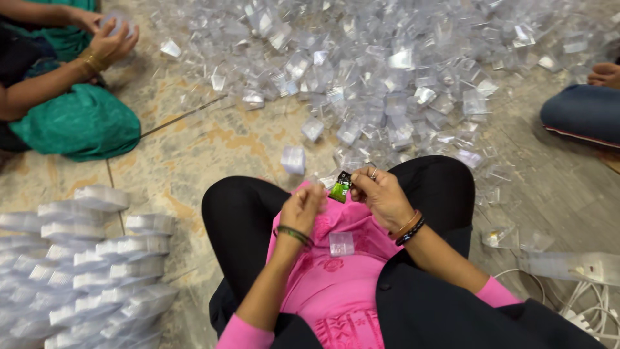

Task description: The person sits cross-legged on the floor among large piles of small clear plastic containers. They pick up individual pieces, press and fold the plastic to shape or close each container, and stack the finished pieces into piles beside them, working through the items one at a time.

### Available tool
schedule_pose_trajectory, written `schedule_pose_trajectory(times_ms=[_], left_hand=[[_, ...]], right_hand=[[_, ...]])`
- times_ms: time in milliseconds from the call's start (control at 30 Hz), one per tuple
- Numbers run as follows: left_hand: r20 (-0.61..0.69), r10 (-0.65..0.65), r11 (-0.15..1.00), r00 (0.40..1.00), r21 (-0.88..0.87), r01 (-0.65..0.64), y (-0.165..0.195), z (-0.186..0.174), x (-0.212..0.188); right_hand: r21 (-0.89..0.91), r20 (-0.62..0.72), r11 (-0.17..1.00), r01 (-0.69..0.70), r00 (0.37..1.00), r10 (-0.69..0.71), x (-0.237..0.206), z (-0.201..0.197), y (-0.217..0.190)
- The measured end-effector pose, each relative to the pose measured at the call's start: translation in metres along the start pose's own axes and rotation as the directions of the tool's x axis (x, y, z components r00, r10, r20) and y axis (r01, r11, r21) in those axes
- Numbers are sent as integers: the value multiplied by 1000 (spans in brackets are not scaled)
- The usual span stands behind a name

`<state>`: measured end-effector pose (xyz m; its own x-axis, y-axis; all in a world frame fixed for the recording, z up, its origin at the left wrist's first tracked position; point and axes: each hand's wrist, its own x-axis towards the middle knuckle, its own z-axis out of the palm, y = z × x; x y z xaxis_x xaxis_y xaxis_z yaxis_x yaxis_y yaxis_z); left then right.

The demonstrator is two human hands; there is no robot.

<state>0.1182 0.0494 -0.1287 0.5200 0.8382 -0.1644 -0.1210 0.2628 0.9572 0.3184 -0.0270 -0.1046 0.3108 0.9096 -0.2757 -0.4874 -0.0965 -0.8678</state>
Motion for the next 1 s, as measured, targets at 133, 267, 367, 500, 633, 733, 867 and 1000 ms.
schedule_pose_trajectory(times_ms=[133, 267, 367, 500, 633, 733, 867, 1000], left_hand=[[-43, -86, 983, 995, -168, 78, -15, 23, -11], [-94, 129, 989, 987, 81, -122, 12, 27, -9], [143, 476, 568, 868, 704, -427, 48, 25, -13], [474, 390, 120, 789, 824, -554, 83, 48, -19], [570, 350, 0, 743, 793, -609, 98, 65, -26], [583, 396, 31, 710, 764, -645, 100, 68, -30], [563, 406, 90, 720, 760, -644, 98, 72, -32], [392, 444, 589, 806, 550, -592, 97, 80, -31]], right_hand=[[86, -47, 994, 72, 997, -68, -12, 6, 4], [-142, -19, 978, 155, 987, -159, -36, 15, -17], [-739, 198, 379, 557, 717, -668, -59, 16, -50], [-673, 634, -96, 733, 505, -586, -74, 23, -79], [-712, 572, 59, 700, 627, -530, -76, 22, -87], [-678, 566, 96, 728, 602, -563, -78, 16, -83], [-682, 564, 143, 717, 640, -522, -78, 5, -80], [-650, 380, 451, 612, 775, -506, -80, 0, -79]])
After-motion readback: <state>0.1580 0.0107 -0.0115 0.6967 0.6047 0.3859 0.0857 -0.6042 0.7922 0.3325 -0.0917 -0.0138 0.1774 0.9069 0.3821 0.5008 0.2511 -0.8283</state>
